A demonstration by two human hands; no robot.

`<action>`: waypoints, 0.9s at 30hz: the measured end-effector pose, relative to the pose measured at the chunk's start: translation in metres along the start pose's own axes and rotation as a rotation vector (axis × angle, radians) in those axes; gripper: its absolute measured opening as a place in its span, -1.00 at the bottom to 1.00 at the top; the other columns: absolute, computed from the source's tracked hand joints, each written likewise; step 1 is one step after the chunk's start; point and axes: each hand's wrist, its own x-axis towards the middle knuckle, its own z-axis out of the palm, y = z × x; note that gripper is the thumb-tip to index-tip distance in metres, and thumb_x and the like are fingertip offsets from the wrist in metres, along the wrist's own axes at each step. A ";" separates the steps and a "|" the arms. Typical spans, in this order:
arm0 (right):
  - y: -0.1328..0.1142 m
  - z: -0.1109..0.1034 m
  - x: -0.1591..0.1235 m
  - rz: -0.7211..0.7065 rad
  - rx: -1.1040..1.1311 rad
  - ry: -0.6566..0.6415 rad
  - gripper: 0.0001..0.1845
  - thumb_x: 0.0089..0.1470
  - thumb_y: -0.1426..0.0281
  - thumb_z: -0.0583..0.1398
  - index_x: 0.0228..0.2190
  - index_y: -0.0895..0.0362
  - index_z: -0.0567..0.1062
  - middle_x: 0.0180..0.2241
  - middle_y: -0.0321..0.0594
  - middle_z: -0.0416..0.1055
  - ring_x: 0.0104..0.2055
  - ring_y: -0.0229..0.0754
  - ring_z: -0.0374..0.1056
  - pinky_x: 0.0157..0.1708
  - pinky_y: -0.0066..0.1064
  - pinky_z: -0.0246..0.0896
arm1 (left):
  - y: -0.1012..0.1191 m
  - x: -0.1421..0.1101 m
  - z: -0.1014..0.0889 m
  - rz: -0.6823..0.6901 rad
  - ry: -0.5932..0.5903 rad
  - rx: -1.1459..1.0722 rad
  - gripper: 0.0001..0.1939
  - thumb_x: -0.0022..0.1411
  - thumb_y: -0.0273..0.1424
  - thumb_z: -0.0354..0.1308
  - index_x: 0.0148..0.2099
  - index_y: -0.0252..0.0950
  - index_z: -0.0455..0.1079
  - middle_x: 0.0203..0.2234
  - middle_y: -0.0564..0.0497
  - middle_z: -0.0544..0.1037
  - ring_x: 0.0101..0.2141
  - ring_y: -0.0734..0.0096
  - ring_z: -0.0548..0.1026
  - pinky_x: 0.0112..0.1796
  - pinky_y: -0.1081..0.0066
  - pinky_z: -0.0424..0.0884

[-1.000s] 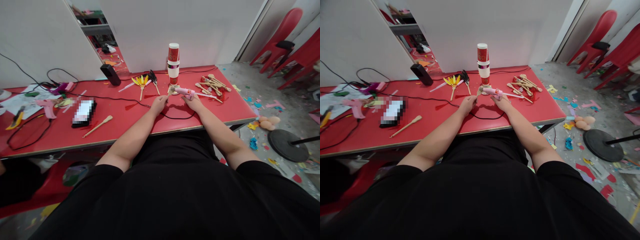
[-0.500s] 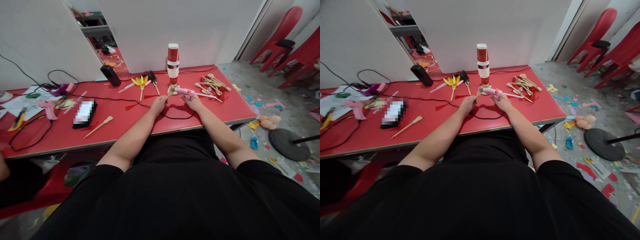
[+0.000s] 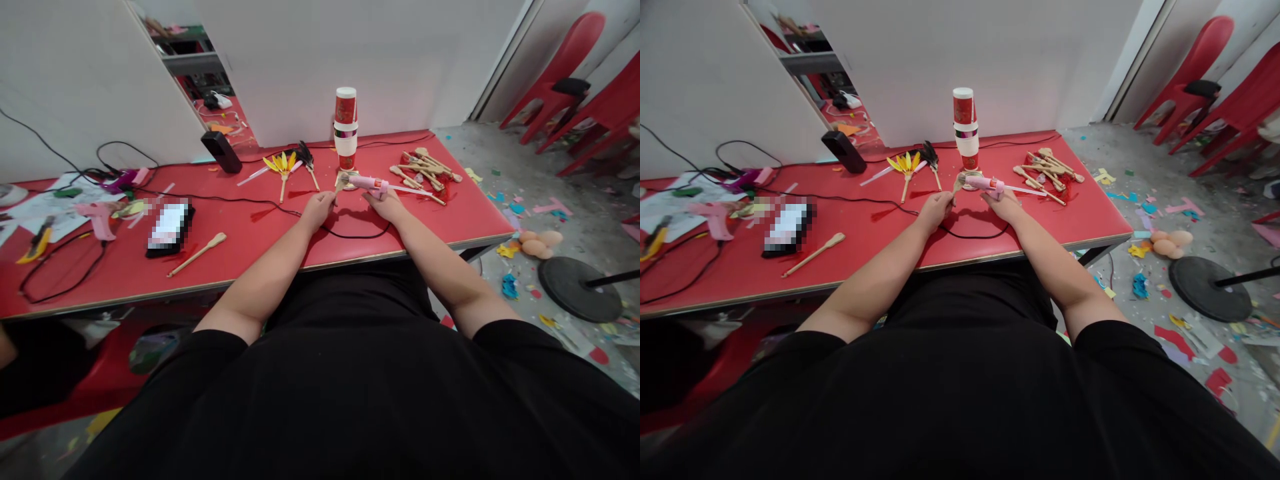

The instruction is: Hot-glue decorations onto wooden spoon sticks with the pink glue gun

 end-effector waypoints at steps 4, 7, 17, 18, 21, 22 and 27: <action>0.004 -0.001 0.003 -0.025 0.004 -0.052 -0.31 0.25 -0.05 0.35 0.28 0.00 0.71 0.28 0.00 0.70 0.40 0.39 0.55 0.51 0.35 0.39 | 0.003 -0.002 0.000 0.010 0.003 0.003 -0.66 0.48 -0.27 0.15 -0.40 -0.21 0.37 -0.65 0.16 0.19 -0.60 0.47 0.05 -0.47 0.36 -0.02; 0.007 -0.002 0.005 -0.021 -0.003 -0.058 -0.31 0.26 -0.06 0.33 0.27 0.00 0.72 0.27 -0.04 0.71 0.36 0.39 0.58 0.48 0.31 0.44 | 0.003 -0.002 0.000 0.014 -0.009 -0.003 -0.67 0.48 -0.29 0.13 -0.39 -0.22 0.40 -0.66 0.17 0.17 -0.59 0.47 0.04 -0.47 0.37 -0.02; 0.023 0.003 0.009 0.041 -0.064 -0.037 -0.28 0.27 -0.05 0.33 0.29 0.08 0.69 0.24 0.05 0.71 0.28 0.36 0.62 0.46 0.25 0.49 | 0.002 -0.001 0.001 0.019 0.004 0.007 -0.66 0.49 -0.22 0.17 -0.37 -0.23 0.43 -0.67 0.17 0.18 -0.58 0.47 0.07 -0.48 0.41 0.00; 0.025 0.003 0.010 0.041 -0.057 -0.035 -0.28 0.27 -0.06 0.34 0.28 0.08 0.69 0.23 0.04 0.72 0.27 0.36 0.63 0.45 0.23 0.50 | 0.001 -0.001 0.001 0.022 0.006 0.009 -0.66 0.49 -0.23 0.17 -0.38 -0.23 0.42 -0.67 0.17 0.18 -0.58 0.46 0.07 -0.48 0.41 0.00; 0.030 0.004 0.010 0.059 -0.055 -0.023 -0.30 0.25 -0.09 0.37 0.22 0.09 0.71 0.16 0.04 0.74 0.22 0.37 0.64 0.40 0.25 0.54 | 0.001 -0.001 0.000 0.032 0.004 0.014 -0.64 0.50 -0.21 0.18 -0.38 -0.23 0.42 -0.66 0.17 0.18 -0.59 0.47 0.07 -0.49 0.42 0.00; 0.032 0.004 0.011 0.051 -0.052 -0.017 -0.31 0.25 -0.09 0.37 0.21 0.09 0.71 0.15 0.03 0.75 0.21 0.38 0.65 0.39 0.27 0.55 | 0.001 -0.001 0.000 0.032 0.003 0.015 -0.63 0.51 -0.19 0.19 -0.38 -0.23 0.42 -0.66 0.17 0.18 -0.59 0.47 0.07 -0.50 0.42 0.00; 0.039 0.007 0.014 0.026 -0.029 -0.021 -0.28 0.25 -0.10 0.35 0.24 0.08 0.70 0.11 0.04 0.75 0.15 0.37 0.67 0.33 0.29 0.58 | -0.001 0.001 0.000 0.035 -0.002 0.001 -0.62 0.53 -0.22 0.19 -0.38 -0.24 0.44 -0.67 0.17 0.19 -0.59 0.49 0.07 -0.50 0.42 0.01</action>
